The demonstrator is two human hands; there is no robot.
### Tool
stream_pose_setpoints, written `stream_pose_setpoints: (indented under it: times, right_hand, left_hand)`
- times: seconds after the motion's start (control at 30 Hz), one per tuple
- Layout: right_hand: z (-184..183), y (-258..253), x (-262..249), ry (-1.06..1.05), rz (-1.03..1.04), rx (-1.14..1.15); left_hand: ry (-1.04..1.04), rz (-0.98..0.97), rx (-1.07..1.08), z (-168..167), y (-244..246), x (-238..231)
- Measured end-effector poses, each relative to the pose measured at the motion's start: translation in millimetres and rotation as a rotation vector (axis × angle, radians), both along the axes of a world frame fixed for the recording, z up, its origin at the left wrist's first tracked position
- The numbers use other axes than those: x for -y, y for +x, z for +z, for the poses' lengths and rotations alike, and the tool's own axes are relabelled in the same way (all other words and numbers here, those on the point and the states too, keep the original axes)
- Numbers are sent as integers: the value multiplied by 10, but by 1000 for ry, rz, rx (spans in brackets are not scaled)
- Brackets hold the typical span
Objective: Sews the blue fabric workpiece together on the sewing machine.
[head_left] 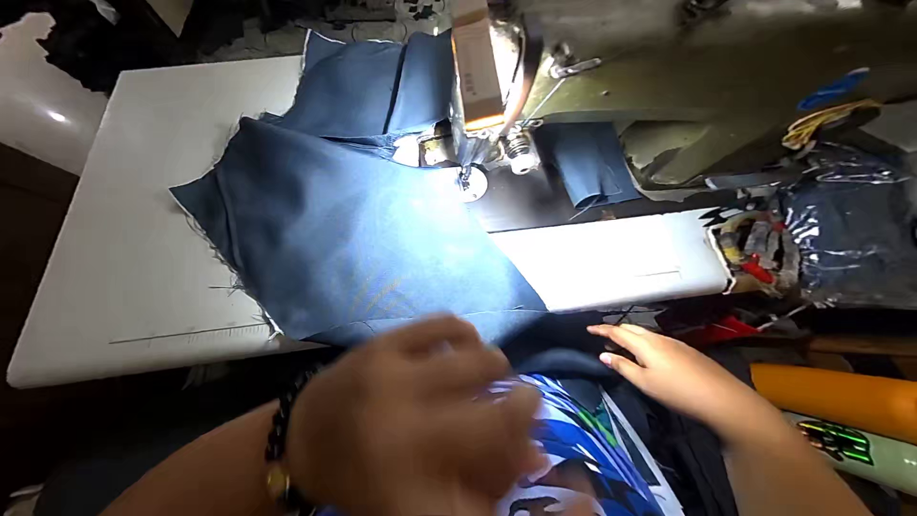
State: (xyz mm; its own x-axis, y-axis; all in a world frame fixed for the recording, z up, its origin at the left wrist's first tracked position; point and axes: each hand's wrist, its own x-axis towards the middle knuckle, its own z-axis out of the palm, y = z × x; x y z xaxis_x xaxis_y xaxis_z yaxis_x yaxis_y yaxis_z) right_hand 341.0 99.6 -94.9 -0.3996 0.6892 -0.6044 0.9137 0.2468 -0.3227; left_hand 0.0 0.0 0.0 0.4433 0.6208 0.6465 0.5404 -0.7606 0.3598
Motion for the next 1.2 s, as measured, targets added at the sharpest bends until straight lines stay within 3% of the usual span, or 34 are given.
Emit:
stream_pose_setpoints:
  times: [0.1,0.2,0.27,0.37,0.43,0.5,0.57,0.63,0.73,0.83,0.97,1.1,1.2]
  right_hand:
    - [-153,-141,10,-55,-163,73]
    - [-624,-464,122,-36,-327,-224]
    - [-727,-770,221,-83,-260,-315]
    - [-291,-887,144,-177,117,-443]
    - [135,-715,-63,-2,175,-515]
    - [359,-598,-319,532,-1,-475]
    - [335,-558,-592,836,-91,-370]
    - [220,-569,-704,822,-122,-344]
    - [37,-553,-761,724,-277,-338]
    - [-50,-457,-881,646,-486,-252]
    - [1,-638,-1168,534,-451,-109]
    - [174,-1147,-1725,432,-292,-77]
    - [267,-1458,-2052,582,-249,-142]
  left_hand:
    - [43,217,-173,-256,-489,-553]
    - [-244,594,-290,-587,-1187,-1061]
    - [-515,844,-339,-955,-1576,-1139]
    - [-654,1065,-411,-1198,-1613,-905]
    - [-759,1137,-523,-1118,-1321,-645]
    - [-886,1138,-688,-894,-958,-409]
    - [-903,1005,-742,-674,-695,-183]
    - [-766,838,-608,-616,-700,-73]
    - [-400,673,-461,-717,-953,-140]
    - [-274,517,-437,-645,-1188,-371]
    - [-248,354,-528,-919,-1562,-790]
    - [-454,465,-585,-1256,-1588,-920]
    - [-573,757,-539,-1248,-1287,-771]
